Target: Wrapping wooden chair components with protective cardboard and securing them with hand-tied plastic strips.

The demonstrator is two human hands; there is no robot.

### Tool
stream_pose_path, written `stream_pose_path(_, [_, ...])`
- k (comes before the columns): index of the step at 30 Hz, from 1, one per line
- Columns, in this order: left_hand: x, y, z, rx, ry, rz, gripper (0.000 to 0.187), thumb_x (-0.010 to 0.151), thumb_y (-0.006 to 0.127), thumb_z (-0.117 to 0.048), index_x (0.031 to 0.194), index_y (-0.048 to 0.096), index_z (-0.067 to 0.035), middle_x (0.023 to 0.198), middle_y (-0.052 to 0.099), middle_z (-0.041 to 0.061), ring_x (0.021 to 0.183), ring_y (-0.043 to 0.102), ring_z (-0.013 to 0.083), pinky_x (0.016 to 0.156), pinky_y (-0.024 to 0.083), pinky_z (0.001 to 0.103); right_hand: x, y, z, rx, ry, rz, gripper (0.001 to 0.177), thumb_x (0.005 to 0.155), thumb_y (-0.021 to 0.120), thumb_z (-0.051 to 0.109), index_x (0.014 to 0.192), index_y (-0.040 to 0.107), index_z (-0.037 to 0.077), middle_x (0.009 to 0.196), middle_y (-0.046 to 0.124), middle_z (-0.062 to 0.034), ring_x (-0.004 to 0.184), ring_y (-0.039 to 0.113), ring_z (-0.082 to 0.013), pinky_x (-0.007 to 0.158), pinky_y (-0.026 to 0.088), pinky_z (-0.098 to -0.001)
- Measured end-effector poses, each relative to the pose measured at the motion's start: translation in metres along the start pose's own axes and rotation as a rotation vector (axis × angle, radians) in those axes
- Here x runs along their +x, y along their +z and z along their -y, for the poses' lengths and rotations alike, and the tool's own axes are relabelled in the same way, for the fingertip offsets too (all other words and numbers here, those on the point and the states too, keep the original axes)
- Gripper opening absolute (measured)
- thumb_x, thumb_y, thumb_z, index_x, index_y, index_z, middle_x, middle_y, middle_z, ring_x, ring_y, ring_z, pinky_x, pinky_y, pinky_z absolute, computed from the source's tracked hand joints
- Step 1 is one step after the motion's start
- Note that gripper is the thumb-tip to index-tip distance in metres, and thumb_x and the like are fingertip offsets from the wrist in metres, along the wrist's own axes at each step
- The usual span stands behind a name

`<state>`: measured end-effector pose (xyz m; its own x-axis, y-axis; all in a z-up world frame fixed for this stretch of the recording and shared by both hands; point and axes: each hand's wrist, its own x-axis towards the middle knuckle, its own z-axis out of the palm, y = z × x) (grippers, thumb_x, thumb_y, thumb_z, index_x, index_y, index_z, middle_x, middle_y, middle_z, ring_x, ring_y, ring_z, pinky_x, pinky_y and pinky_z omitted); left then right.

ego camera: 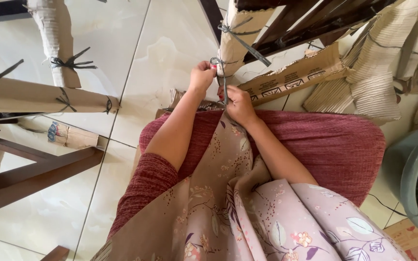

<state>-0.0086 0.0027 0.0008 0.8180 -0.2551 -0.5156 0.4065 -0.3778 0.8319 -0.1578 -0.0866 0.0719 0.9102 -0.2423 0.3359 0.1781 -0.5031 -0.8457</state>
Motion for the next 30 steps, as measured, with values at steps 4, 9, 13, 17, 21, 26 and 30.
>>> stream_pose_path(4, [0.007,-0.009,-0.004,0.074,0.095,0.011,0.006,0.086,0.069,-0.021,0.083,0.073,-0.018,0.063,0.068,-0.002,0.064,0.067,0.0097,0.065,0.048,0.024,-0.012,0.008,-0.022,0.013,0.045,0.029,0.027,0.097,0.065,0.004,0.071,0.065,0.013,0.078,0.068,-0.0013,0.077,0.07,-0.0327,0.072,0.056,-0.0359])
stream_pose_path(9, [-0.008,-0.026,-0.032,0.405,0.115,0.073,0.016,0.085,0.067,-0.036,0.092,0.073,-0.024,0.069,0.074,-0.008,0.073,0.076,0.009,0.076,0.057,0.027,-0.022,-0.014,0.03,-0.045,0.163,0.009,0.01,0.095,0.068,0.003,0.097,0.077,0.006,0.109,0.075,-0.013,0.102,0.072,-0.0404,0.086,0.058,-0.0471])
stream_pose_path(13, [-0.023,-0.031,-0.025,0.508,0.189,0.059,0.019,0.087,0.065,-0.031,0.104,0.072,-0.029,0.086,0.078,-0.007,0.092,0.076,0.0164,0.088,0.058,0.036,-0.038,-0.047,0.02,-0.173,0.192,0.053,0.009,0.093,0.071,0.006,0.101,0.075,0.007,0.113,0.074,-0.0112,0.105,0.071,-0.0384,0.087,0.058,-0.0482])
stream_pose_path(17, [-0.05,-0.042,-0.026,0.514,0.265,0.091,0.047,0.084,0.08,-0.028,0.126,0.061,-0.022,0.116,0.074,0.002,0.11,0.072,0.0218,0.096,0.059,0.039,-0.053,-0.082,0.015,-0.657,0.423,0.303,0.05,0.084,0.071,0.002,0.131,0.065,0.019,0.128,0.061,-0.0109,0.121,0.055,-0.0379,0.097,0.046,-0.0527])
stream_pose_path(21, [-0.136,-0.036,-0.093,0.369,0.678,-0.074,0.057,0.087,0.08,-0.01,0.136,0.052,-0.001,0.123,0.068,0.028,0.113,0.067,0.0464,0.097,0.057,0.058,-0.077,-0.078,-0.031,-0.754,0.521,0.228,0.022,0.09,0.064,0.006,0.108,0.073,0.015,0.108,0.062,-0.0075,0.121,0.04,-0.0299,0.107,0.023,-0.0486])
stream_pose_path(26, [-0.138,-0.003,-0.073,0.395,0.829,-0.204,0.049,0.092,0.072,-0.014,0.137,0.056,-0.002,0.114,0.07,0.029,0.107,0.068,0.0475,0.09,0.055,0.061,-0.061,-0.084,0.004,-0.829,0.366,0.365,0.034,0.09,0.054,0.007,0.104,0.076,0.029,0.097,0.068,0.0013,0.112,0.05,-0.0271,0.095,0.034,-0.0505])
stream_pose_path(30, [-0.14,0.005,-0.071,0.277,0.786,-0.273,0.048,0.092,0.068,-0.011,0.139,0.06,-0.007,0.114,0.073,0.025,0.111,0.068,0.0437,0.094,0.059,0.048,-0.053,-0.085,0.051,-0.777,0.161,0.32,0.035,0.088,0.057,0.018,0.113,0.074,0.035,0.106,0.071,0.0028,0.112,0.058,-0.0266,0.092,0.042,-0.055])
